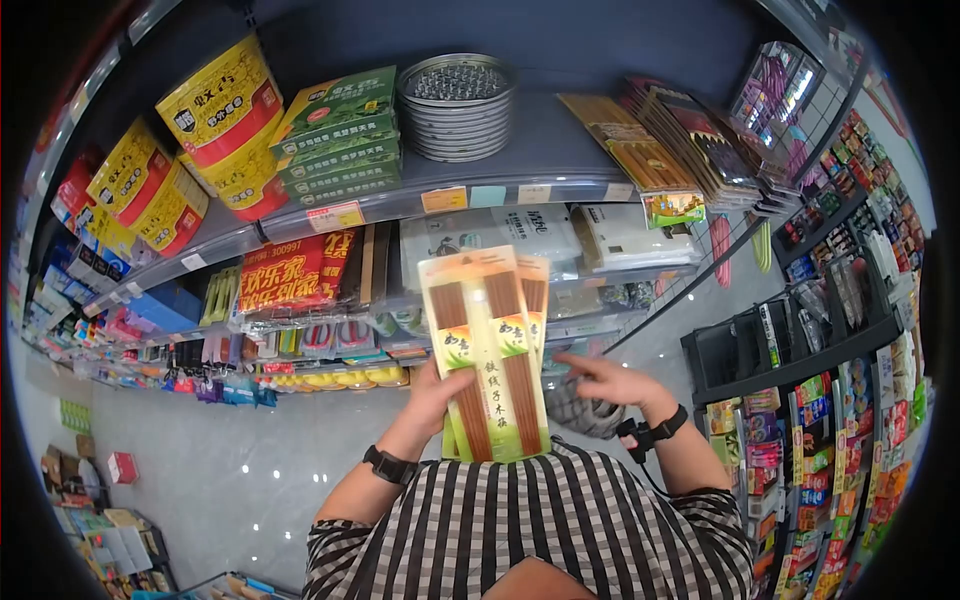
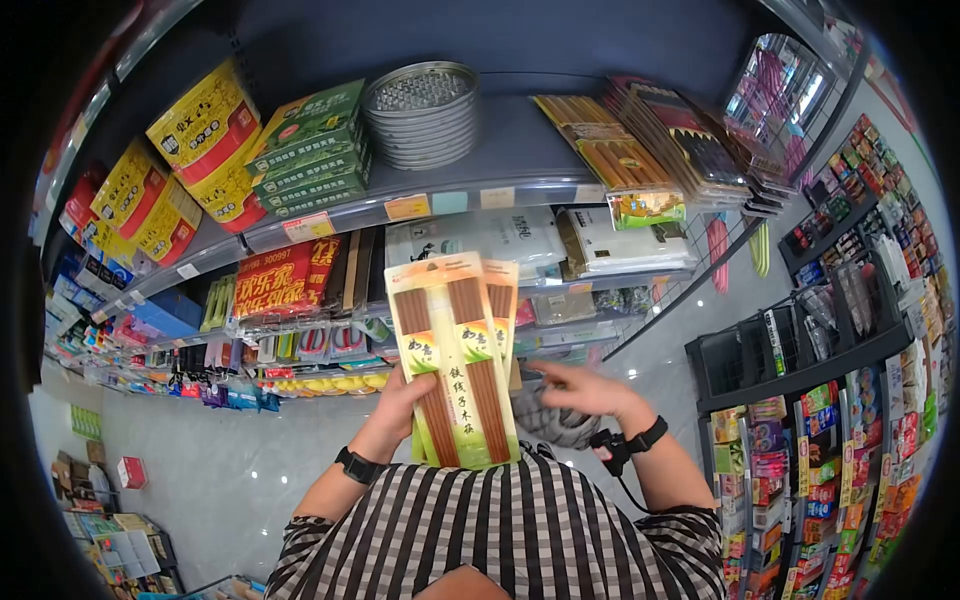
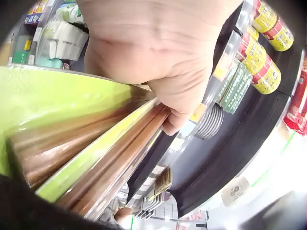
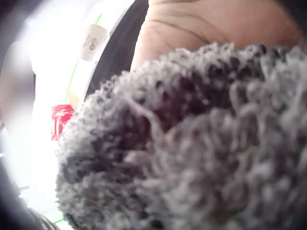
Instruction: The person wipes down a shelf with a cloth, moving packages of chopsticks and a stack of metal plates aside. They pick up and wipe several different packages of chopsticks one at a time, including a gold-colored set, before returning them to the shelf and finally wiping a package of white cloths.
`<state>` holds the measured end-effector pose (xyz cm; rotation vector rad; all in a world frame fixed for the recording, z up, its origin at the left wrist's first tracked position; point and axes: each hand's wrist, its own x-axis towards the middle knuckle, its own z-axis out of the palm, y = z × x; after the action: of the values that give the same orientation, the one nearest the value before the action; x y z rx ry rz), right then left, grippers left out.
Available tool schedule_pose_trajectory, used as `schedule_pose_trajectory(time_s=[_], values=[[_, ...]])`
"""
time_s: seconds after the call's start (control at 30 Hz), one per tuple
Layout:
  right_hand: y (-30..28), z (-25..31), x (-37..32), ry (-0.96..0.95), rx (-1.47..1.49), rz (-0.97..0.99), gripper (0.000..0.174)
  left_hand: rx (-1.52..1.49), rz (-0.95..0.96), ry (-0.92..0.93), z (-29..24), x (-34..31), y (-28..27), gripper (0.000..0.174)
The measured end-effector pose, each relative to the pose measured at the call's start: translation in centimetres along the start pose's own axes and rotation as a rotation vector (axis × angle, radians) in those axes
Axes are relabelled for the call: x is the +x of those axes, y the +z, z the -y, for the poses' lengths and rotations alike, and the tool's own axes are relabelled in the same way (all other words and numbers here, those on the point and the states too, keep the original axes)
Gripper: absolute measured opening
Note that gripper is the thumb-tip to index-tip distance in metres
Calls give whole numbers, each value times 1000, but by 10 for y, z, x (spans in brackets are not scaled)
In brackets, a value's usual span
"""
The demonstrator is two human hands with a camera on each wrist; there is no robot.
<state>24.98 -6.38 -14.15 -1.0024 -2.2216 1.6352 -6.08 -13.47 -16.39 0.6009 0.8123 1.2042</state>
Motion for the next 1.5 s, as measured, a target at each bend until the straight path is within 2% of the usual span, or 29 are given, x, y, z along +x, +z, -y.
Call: schedule_pose_trajectory(time_s=[0.03, 0.1, 0.13, 0.17, 0.23, 0.37, 0.43, 0.5, 0.53, 0.57, 0.63, 0.67, 0.73, 0.8, 0.83, 1.03, 1.13, 1.23, 1.27, 1.33, 1.43, 1.5], values=[[8, 4, 5, -2, 8, -1, 68, 6, -3, -5, 0, -1, 4, 56], [25, 23, 14, -47, -63, 124, 74, 250, 93, 67, -5, -4, 19, 63], [24, 40, 17, 43, -169, 164, 77, 332, 111, 103, -11, -7, 29, 66], [25, 40, 19, 38, -164, 154, 77, 342, 117, 102, -9, -6, 28, 66], [26, 38, 20, -9, -148, 59, 77, 522, 97, 256, -3, -6, 25, 67], [27, 37, 24, -10, -174, 45, 78, 558, 60, 205, -21, -12, 29, 70], [29, 33, 30, -128, 31, -52, 79, 553, 77, 246, -35, -9, 36, 73], [24, 35, 33, -134, 87, -67, 78, 655, 72, 289, -47, -11, 43, 76], [22, 34, 37, -119, 187, -50, 78, 762, 83, 255, -55, -13, 46, 85], [22, 30, 42, -106, 285, -30, 78, 765, 83, 261, -61, -15, 54, 85], [29, 18, 51, -96, 271, -4, 75, 1168, 191, 319, -74, -20, 81, 96], [32, 24, 52, -97, 326, -2, 73, 1228, 207, 289, -76, -19, 86, 106], [40, 24, 55, -121, 509, -44, 65, 1272, 164, 286, -80, -16, 86, 106], [42, 17, 60, -129, 486, -92, 65, 1348, 107, 294, -81, -14, 83, 107], [44, 14, 61, -130, 474, -152, 65, 1352, 104, 289, -80, -13, 79, 107], [37, 32, 55, -157, 372, -193, 66, 1124, 73, 273, -59, -7, 51, 100], [30, 52, 46, -87, 270, -148, 68, 853, 48, 196, -43, -6, 34, 90], [34, 41, 49, -143, 259, -177, 72, 683, 76, 149, -35, -10, 28, 84], [34, 42, 51, -140, 257, -175, 72, 685, 60, 153, -33, -13, 30, 78], [33, 50, 53, -103, 17, -199, 74, 654, 71, 129, -29, -9, 25, 77], [30, 55, 54, -139, 3, -211, 73, 596, 85, 114, -28, -7, 24, 74], [29, 58, 53, -97, 36, -200, 72, 563, 89, 120, -23, -6, 20, 72]])
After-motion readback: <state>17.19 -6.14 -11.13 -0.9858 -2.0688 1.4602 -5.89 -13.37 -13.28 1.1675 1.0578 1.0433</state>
